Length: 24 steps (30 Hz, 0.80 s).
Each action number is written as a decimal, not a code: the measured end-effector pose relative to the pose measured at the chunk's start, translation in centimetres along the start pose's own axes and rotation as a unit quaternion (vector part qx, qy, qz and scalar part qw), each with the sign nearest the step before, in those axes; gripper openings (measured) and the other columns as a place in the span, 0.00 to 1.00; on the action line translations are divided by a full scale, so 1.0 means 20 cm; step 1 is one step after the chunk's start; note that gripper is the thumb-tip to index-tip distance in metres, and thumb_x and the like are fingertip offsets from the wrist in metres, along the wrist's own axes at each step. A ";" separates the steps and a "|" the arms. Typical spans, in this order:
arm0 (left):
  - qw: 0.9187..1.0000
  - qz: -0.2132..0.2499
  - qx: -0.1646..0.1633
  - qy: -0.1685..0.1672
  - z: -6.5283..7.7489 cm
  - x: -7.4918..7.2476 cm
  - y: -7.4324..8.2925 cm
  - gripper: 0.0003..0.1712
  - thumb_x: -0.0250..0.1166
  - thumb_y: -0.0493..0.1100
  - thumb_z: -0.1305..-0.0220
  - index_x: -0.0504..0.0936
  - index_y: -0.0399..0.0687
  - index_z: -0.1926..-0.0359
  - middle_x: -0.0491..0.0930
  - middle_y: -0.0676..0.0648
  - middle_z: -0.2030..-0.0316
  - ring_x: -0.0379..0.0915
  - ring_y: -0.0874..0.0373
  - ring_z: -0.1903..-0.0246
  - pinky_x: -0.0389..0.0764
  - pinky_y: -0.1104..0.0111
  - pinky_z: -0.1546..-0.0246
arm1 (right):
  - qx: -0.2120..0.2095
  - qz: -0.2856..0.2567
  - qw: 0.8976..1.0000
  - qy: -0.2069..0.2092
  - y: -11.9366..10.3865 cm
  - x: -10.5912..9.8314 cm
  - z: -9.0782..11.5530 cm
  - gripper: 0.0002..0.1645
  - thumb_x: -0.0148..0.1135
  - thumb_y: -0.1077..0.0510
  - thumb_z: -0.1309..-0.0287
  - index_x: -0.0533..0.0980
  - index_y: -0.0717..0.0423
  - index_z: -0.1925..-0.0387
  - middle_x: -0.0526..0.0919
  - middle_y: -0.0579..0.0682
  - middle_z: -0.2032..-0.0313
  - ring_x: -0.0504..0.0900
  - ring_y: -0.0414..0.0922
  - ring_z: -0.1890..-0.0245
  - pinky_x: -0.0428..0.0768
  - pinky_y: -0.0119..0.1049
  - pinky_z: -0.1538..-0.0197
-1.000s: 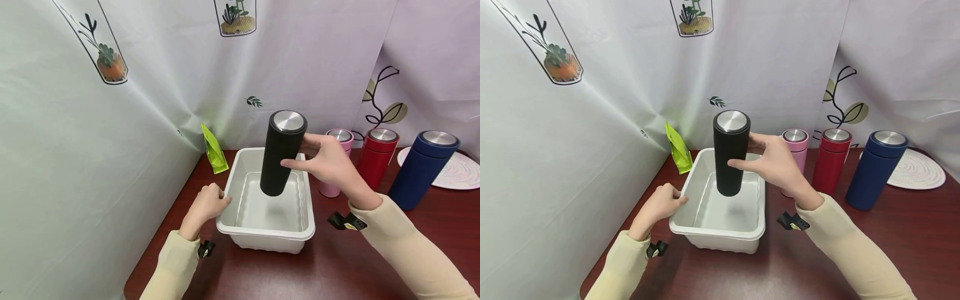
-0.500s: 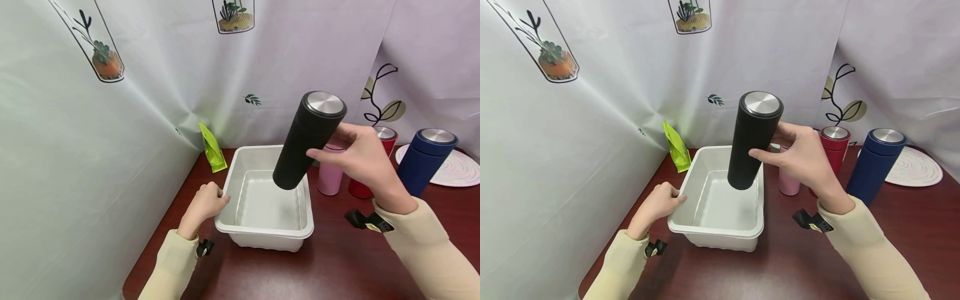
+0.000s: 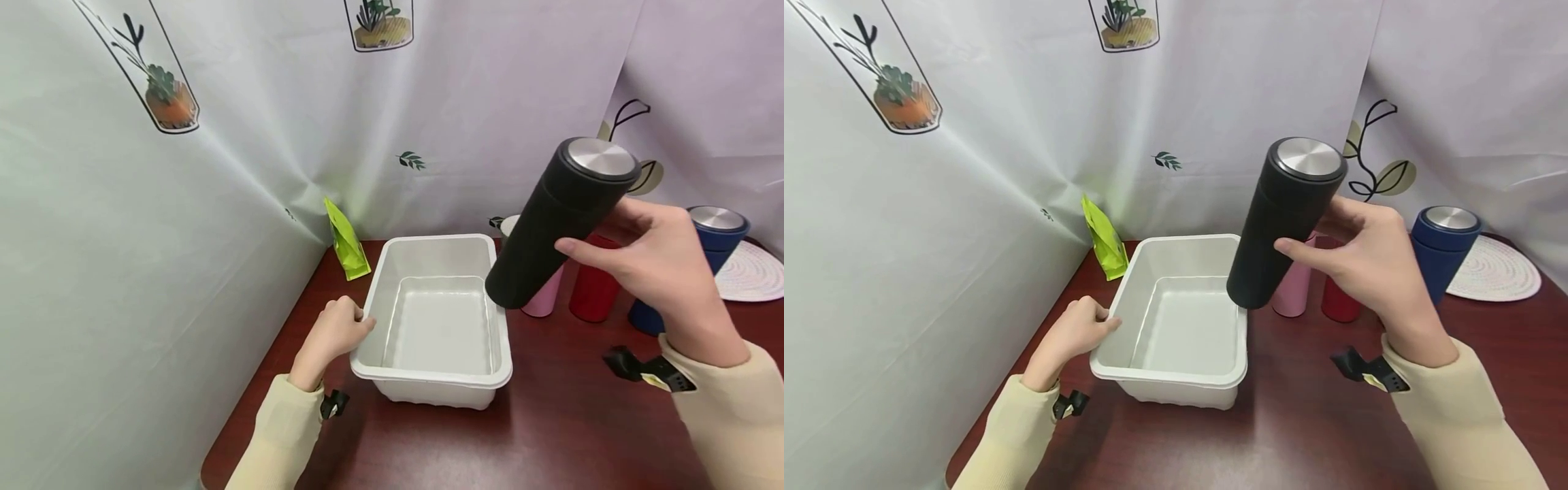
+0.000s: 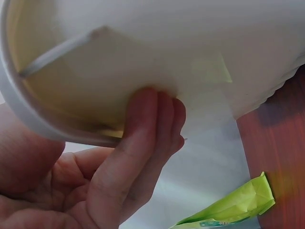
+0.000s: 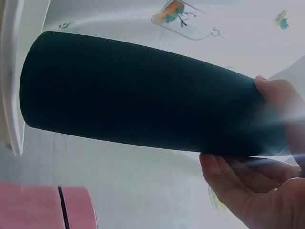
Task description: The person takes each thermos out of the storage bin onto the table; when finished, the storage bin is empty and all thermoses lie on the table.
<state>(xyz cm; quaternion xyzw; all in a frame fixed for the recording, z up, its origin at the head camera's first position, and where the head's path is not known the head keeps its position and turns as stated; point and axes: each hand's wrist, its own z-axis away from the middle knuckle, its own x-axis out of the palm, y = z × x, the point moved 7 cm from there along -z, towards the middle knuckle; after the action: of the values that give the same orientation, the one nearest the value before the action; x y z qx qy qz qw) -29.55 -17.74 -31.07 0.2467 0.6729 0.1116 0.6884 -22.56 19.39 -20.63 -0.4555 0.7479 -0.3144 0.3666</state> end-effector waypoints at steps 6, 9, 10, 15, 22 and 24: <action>1.000 0.003 0.007 -0.001 0.00 0.00 0.00 0.30 0.63 0.39 0.39 0.57 0.51 0.92 0.49 0.56 0.91 0.45 0.64 0.87 0.55 0.73 0.86 | 0.038 0.028 0.999 0.026 0.07 -0.10 0.05 0.32 0.77 0.63 0.56 0.80 0.52 0.45 0.87 0.35 0.63 0.83 0.31 0.64 0.76 0.18 0.62; 1.000 0.002 0.010 0.000 0.00 0.00 0.00 0.30 0.63 0.39 0.40 0.57 0.52 0.92 0.49 0.56 0.91 0.45 0.64 0.87 0.54 0.73 0.86 | 0.044 0.051 0.997 0.043 0.09 -0.14 0.07 0.30 0.78 0.61 0.56 0.81 0.51 0.47 0.85 0.36 0.70 0.78 0.34 0.71 0.72 0.21 0.68; 1.000 0.001 0.009 0.000 0.00 0.00 0.00 0.30 0.63 0.39 0.40 0.57 0.52 0.92 0.48 0.56 0.91 0.45 0.64 0.87 0.54 0.73 0.86 | 0.046 0.054 0.996 0.047 0.10 -0.16 0.07 0.29 0.78 0.61 0.56 0.82 0.52 0.48 0.83 0.37 0.72 0.76 0.35 0.73 0.71 0.21 0.69; 1.000 0.003 0.015 0.002 -0.01 0.00 0.00 0.30 0.63 0.38 0.40 0.57 0.52 0.92 0.49 0.56 0.91 0.46 0.64 0.87 0.54 0.73 0.86 | 0.061 0.074 0.994 0.053 0.17 -0.21 0.09 0.30 0.79 0.59 0.56 0.82 0.49 0.47 0.82 0.34 0.72 0.79 0.27 0.73 0.72 0.15 0.66; 1.000 0.002 0.017 0.001 -0.01 0.00 0.00 0.29 0.62 0.38 0.40 0.56 0.52 0.92 0.48 0.56 0.90 0.45 0.64 0.86 0.54 0.73 0.85 | 0.115 0.120 0.985 0.041 0.30 -0.29 0.14 0.37 0.79 0.53 0.56 0.77 0.40 0.41 0.80 0.15 0.68 0.76 0.13 0.63 0.67 0.10 0.62; 1.000 0.001 0.017 0.001 -0.01 0.00 0.00 0.29 0.62 0.38 0.40 0.56 0.52 0.92 0.48 0.56 0.90 0.45 0.64 0.86 0.54 0.73 0.85 | 0.117 0.133 0.983 0.039 0.33 -0.31 0.15 0.37 0.79 0.52 0.56 0.77 0.39 0.40 0.79 0.13 0.68 0.75 0.11 0.63 0.66 0.10 0.62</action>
<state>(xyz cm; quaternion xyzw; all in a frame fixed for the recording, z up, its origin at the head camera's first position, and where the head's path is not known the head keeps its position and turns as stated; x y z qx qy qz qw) -29.70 -17.70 -31.11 0.2593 0.6753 0.1014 0.6829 -21.11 27.21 -25.93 -0.2934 0.7731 -0.3660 0.4269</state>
